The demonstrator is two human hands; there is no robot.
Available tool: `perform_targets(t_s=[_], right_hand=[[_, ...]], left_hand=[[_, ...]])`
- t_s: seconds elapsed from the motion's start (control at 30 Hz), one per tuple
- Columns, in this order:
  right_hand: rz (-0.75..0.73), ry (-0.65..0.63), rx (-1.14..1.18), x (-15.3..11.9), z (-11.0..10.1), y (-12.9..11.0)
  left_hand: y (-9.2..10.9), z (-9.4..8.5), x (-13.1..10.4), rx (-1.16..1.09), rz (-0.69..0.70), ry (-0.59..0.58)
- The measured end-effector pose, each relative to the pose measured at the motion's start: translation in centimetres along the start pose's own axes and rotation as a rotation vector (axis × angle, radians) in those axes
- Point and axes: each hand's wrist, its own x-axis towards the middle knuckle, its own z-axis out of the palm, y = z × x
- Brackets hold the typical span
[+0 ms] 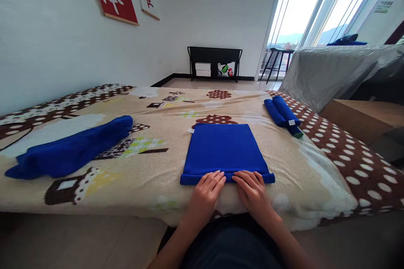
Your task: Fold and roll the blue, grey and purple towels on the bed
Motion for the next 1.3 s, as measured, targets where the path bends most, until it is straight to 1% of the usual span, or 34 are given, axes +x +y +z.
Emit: perform_targets(t_s=[0.07, 0.13, 0.27, 0.33, 0.37, 0.43, 0.5, 0.53, 0.63, 0.67, 0.73, 0.83, 0.93, 1.0, 1.1, 1.2, 1.3], right_hand=[[-0.023, -0.066, 0.012, -0.4, -0.8, 1.1], [-0.024, -0.119, -0.003, -1.2, -1.7, 2.7], [0.049, -0.122, -0.097, -3.4, -3.3, 5.9], [0.093, -0.107, -0.146, -3.9, -3.7, 6.6], [0.115, -0.088, -0.172, -3.9, -3.7, 6.6], [0.154, -0.028, -0.218, -3.3, -3.5, 5.5], [0.150, 0.008, -0.219, -2.1, -2.9, 3.6], [0.125, -0.001, -0.193, -1.4, -2.5, 2.5], [0.031, -0.103, -0.068, 0.5, -1.3, -0.4], [0.023, -0.129, -0.043, 0.9, -0.9, -0.8], [0.046, -0.156, -0.044, 1.3, -0.5, -0.9], [0.105, -0.174, -0.125, 0.7, -0.8, 1.1], [0.157, -0.182, -0.213, -0.9, -2.0, 4.2], [0.168, -0.189, -0.235, -2.1, -3.0, 6.2], [0.105, -0.247, -0.200, -3.6, -4.4, 8.5], [0.059, -0.284, -0.173, -4.6, -5.2, 9.8], [0.080, -0.229, -0.191, -5.2, -5.4, 10.0]], left_hand=[[-0.9, -0.2, -0.3, -0.014, 0.001, -0.025], [-2.0, -0.8, -1.1, -0.002, -0.033, -0.034], [-4.3, -2.3, -3.2, 0.088, -0.092, -0.024], [-4.8, -2.8, -4.0, 0.150, -0.129, 0.009], [-4.8, -2.9, -4.1, 0.182, -0.154, 0.035], [-4.0, -2.8, -3.8, 0.223, -0.195, 0.073], [-2.4, -2.3, -2.7, 0.196, -0.177, 0.043], [-1.4, -2.0, -2.0, 0.156, -0.131, 0.009], [0.8, -0.5, 0.1, 0.027, 0.017, -0.082], [1.1, 0.0, 0.6, 0.012, 0.030, -0.093], [0.9, 0.5, 1.2, 0.031, -0.020, -0.119], [-1.1, 0.3, 0.4, 0.103, -0.136, -0.159], [-4.0, -1.0, -1.6, 0.165, -0.210, -0.151], [-5.9, -1.9, -3.2, 0.200, -0.237, -0.134], [-8.2, -2.9, -5.3, 0.210, -0.222, -0.124], [-9.4, -3.7, -6.3, 0.169, -0.182, -0.133], [-9.2, -4.5, -6.2, 0.138, -0.207, -0.083]])
